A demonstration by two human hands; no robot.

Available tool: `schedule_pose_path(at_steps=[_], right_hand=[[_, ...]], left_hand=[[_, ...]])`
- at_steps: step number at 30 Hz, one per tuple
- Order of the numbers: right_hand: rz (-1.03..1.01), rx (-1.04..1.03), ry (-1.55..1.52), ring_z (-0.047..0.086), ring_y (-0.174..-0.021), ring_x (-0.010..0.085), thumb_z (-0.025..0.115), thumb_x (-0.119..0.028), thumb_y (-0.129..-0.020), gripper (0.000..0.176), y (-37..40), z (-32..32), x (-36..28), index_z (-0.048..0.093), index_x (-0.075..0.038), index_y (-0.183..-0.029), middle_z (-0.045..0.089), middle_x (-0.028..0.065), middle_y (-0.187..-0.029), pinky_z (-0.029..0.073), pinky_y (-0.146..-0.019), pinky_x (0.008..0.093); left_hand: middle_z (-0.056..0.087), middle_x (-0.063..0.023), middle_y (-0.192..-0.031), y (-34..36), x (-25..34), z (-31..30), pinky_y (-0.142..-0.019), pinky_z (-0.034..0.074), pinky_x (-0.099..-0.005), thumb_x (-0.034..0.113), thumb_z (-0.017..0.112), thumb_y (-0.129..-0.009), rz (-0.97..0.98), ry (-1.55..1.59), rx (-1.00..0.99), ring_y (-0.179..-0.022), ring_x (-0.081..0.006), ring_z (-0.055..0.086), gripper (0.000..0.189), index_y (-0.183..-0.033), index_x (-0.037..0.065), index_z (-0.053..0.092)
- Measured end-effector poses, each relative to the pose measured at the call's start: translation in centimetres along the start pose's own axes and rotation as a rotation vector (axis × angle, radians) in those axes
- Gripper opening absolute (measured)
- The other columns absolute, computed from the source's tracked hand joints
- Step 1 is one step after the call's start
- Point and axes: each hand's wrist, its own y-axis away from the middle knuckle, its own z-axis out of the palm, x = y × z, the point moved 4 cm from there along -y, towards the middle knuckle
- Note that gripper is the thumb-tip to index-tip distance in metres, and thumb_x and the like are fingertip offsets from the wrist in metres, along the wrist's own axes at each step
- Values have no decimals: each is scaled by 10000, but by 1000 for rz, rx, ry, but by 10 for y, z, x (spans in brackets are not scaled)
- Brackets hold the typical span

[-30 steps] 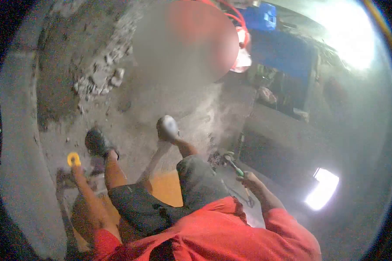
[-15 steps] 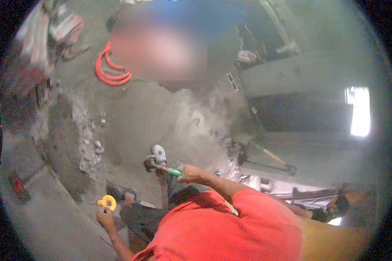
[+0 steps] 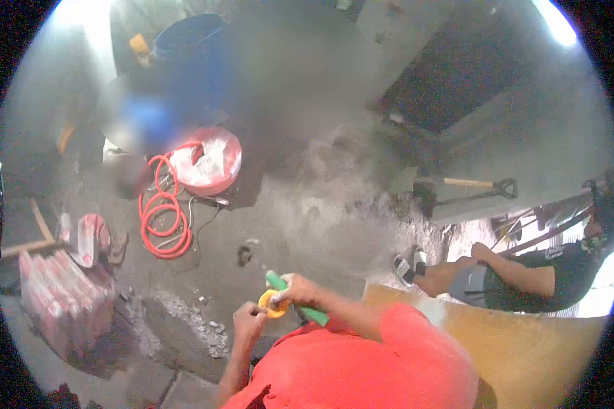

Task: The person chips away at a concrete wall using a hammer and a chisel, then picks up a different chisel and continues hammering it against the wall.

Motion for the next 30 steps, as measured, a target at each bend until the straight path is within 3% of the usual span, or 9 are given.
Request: schedule_pose_path(at_steps=[4, 7, 10, 11, 13, 17, 23, 27, 30], right_hand=[[52, 304, -194, 655, -770, 175, 725, -160, -731, 349, -23, -69, 20, 623, 38, -1000, 664, 114, -924, 535, -685, 321], [-35, 529, -584, 655, -689, 177, 724, -123, -752, 314, -17, -101, -5, 593, 84, -949, 659, 134, -875, 546, -584, 293], [34, 682, -703, 642, -620, 187, 697, -74, -769, 225, -20, -137, 27, 599, 48, -931, 654, 123, -822, 525, -497, 294], [46, 773, -673, 632, -595, 185, 696, -71, -770, 209, -13, -151, 26, 607, 39, -924, 649, 117, -793, 512, -471, 288], [38, 949, -738, 603, -593, 182, 681, -77, -785, 217, 3, -164, 23, 635, 50, -955, 641, 117, -807, 521, -506, 298], [126, 1141, -821, 600, -574, 191, 678, -91, -787, 193, 29, -186, 25, 648, 45, -921, 643, 112, -800, 505, -478, 305], [99, 1335, -930, 585, -521, 197, 664, -94, -784, 169, 30, -239, 51, 645, 35, -891, 637, 114, -768, 479, -453, 304], [57, 1254, -1044, 586, -510, 197, 674, -43, -762, 168, 3, -297, 59, 614, 47, -890, 628, 110, -733, 474, -427, 303], [54, 1154, -1019, 590, -522, 180, 670, -56, -767, 185, -16, -351, 45, 616, 49, -908, 631, 109, -746, 474, -432, 297]], left_hand=[[655, -136, -852, -74, 40, 11, -721, 505, -361, 119, 645, -703, 115, 11, -140, -763, -255, 649, 186, -871, 71, 710], [626, -186, -1095, -122, 45, -1, -878, 496, -375, 165, 621, -763, 119, 273, -316, -954, -306, 647, 455, -1197, 35, 580], [610, -165, -1149, -161, -10, -41, -929, 466, -362, 141, 636, -788, 266, -68, -434, -1040, -266, 612, 479, -1234, -2, 535], [637, -176, -1068, -166, -34, -53, -918, 458, -412, 172, 616, -782, 264, -108, -356, -1064, -363, 580, 372, -1133, 50, 604], [643, -169, -999, -172, -64, -76, -882, 464, -427, 201, 610, -798, 162, -110, -693, -1025, -364, 584, 290, -1051, 62, 630], [648, -165, -953, -198, -75, -88, -846, 480, -431, 236, 606, -830, 354, -170, -635, -961, -371, 600, 254, -1008, 59, 642], [650, -171, -885, -283, -43, -87, -770, 473, -416, 255, 563, -901, -128, -347, -598, -821, -301, 619, 230, -933, 36, 623], [672, -126, -897, -356, -65, -68, -738, 468, -402, 260, 558, -901, -386, 107, -635, -841, -188, 587, 288, -982, -10, 617], [683, -156, -938, -390, 111, -59, -737, 472, -395, 276, 565, -887, -203, 14, -618, -853, -201, 609, 332, -1034, -16, 622]])
